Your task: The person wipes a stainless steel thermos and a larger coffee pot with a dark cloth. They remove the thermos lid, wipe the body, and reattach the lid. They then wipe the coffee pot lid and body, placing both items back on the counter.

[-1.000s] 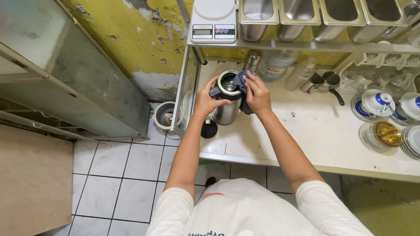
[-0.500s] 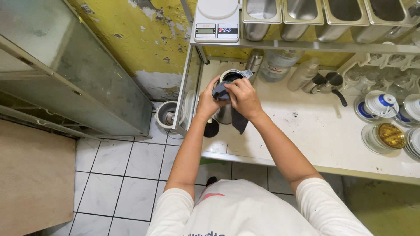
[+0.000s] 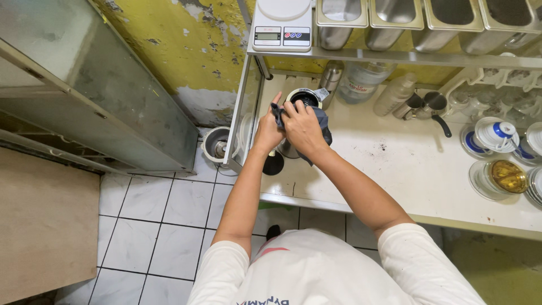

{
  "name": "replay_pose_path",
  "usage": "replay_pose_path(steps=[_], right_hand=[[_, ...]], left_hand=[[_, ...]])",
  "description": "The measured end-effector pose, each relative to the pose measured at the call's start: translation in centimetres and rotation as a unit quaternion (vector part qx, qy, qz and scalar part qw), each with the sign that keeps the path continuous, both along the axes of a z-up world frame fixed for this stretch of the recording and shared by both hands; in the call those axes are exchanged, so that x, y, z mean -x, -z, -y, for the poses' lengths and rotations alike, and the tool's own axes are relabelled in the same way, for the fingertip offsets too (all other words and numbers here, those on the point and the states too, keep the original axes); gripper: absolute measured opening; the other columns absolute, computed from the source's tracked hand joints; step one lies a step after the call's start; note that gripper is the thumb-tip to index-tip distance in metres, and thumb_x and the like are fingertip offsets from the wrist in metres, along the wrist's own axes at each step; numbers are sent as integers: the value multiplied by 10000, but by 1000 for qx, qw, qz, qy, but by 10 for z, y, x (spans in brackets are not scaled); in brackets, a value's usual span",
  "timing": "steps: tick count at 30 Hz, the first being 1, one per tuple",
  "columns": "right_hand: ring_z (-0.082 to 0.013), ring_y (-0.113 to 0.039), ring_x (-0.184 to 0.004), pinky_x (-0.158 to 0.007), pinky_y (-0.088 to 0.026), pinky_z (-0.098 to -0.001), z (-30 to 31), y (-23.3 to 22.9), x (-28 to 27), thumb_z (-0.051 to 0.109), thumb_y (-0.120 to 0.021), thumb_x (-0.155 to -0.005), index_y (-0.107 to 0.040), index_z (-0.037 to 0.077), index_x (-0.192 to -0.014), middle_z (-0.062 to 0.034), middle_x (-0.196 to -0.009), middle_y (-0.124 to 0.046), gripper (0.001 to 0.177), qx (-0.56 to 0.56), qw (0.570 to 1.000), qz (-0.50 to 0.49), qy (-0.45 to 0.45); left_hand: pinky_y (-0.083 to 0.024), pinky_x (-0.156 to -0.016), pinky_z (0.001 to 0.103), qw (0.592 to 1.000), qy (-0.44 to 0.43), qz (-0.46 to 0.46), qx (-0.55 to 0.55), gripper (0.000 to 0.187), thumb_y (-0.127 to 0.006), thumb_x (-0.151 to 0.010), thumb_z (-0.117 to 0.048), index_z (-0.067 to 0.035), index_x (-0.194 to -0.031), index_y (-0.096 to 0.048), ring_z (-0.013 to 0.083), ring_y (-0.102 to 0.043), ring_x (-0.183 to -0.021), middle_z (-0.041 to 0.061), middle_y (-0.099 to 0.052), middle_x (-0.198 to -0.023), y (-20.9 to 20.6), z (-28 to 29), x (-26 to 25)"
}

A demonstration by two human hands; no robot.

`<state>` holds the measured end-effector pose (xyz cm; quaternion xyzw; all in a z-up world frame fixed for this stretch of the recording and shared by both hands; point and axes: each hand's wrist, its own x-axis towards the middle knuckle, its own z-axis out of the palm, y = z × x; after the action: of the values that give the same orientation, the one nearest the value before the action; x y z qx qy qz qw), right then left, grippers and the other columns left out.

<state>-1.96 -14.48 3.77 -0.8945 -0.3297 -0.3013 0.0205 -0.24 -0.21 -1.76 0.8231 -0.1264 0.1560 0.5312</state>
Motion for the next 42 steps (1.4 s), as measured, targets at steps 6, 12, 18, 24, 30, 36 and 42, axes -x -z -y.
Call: replay_pose_path(steps=[6, 12, 18, 24, 30, 36, 42], right_hand=[[-247, -546, -1000, -799, -441, -353, 20, 9, 8, 99, -653, -822, -721, 12, -1188, -58, -1069, -598, 382, -36, 998, 26, -35], [-279, -583, -927, -787, -520, -371, 67, 23, 20, -12, -688, -776, -736, 30, -1193, -84, -957, -600, 422, -95, 988, -46, -113], [-299, -605, -932, -792, -519, -402, 76, 5, 12, -23, -732, -906, -704, 47, -1103, -111, -981, -599, 211, -325, 945, -29, -37], [-309, -612, -1035, -873, -494, -445, 33, 6, 3, -2, -760, -818, -712, 58, -1075, -91, -1079, -631, 267, -240, 967, -4, -80], [-308, -591, -1186, -996, -485, -457, 60, 49, -9, -81, -701, -791, -732, 97, -1108, -87, -1221, -641, 365, -250, 958, 39, -133], [-363, -616, -1164, -1017, -518, -449, 94, 79, -38, -145, -632, -783, -659, 9, -1066, -120, -1196, -646, 323, -365, 929, -46, -39], [-345, -648, -1044, -916, -528, -402, 110, 48, -49, -81, -680, -907, -700, -7, -1049, -159, -1111, -632, 161, -455, 887, -53, 61]], left_hand=[[-565, -803, 390, 990, -12, -141, -6, 912, -745, -816, -41, -236, -1618, -358, 376, -711, -808, 196, -703, -849, -19, 1, 5], [-581, -821, 368, 997, 14, -67, 41, 963, -864, -670, -5, -206, -1517, -452, 282, -768, -963, 140, -754, -998, -19, 4, 4], [-577, -851, 388, 999, -24, -4, 48, 1045, -1007, -558, -134, -160, -1449, -462, 324, -738, -1043, 181, -746, -1110, -15, 22, 5], [-589, -865, 390, 997, -45, -46, 29, 831, -863, -808, -106, -174, -1531, -459, 334, -757, -1038, 166, -778, -1078, -13, 26, 9], [-581, -798, 379, 994, -41, -98, 8, 931, -841, -704, -70, -179, -1529, -424, 320, -767, -897, 168, -773, -936, -13, 24, 7], [-593, -888, 374, 998, 2, -1, 61, 1092, -1011, -593, -219, -147, -1503, -412, 276, -743, -1084, 173, -749, -1177, -5, 23, 0], [-579, -890, 363, 997, -21, -58, 39, 1140, -1027, -558, -248, -148, -1515, -414, 279, -739, -1093, 194, -748, -1151, -6, 24, 1]])
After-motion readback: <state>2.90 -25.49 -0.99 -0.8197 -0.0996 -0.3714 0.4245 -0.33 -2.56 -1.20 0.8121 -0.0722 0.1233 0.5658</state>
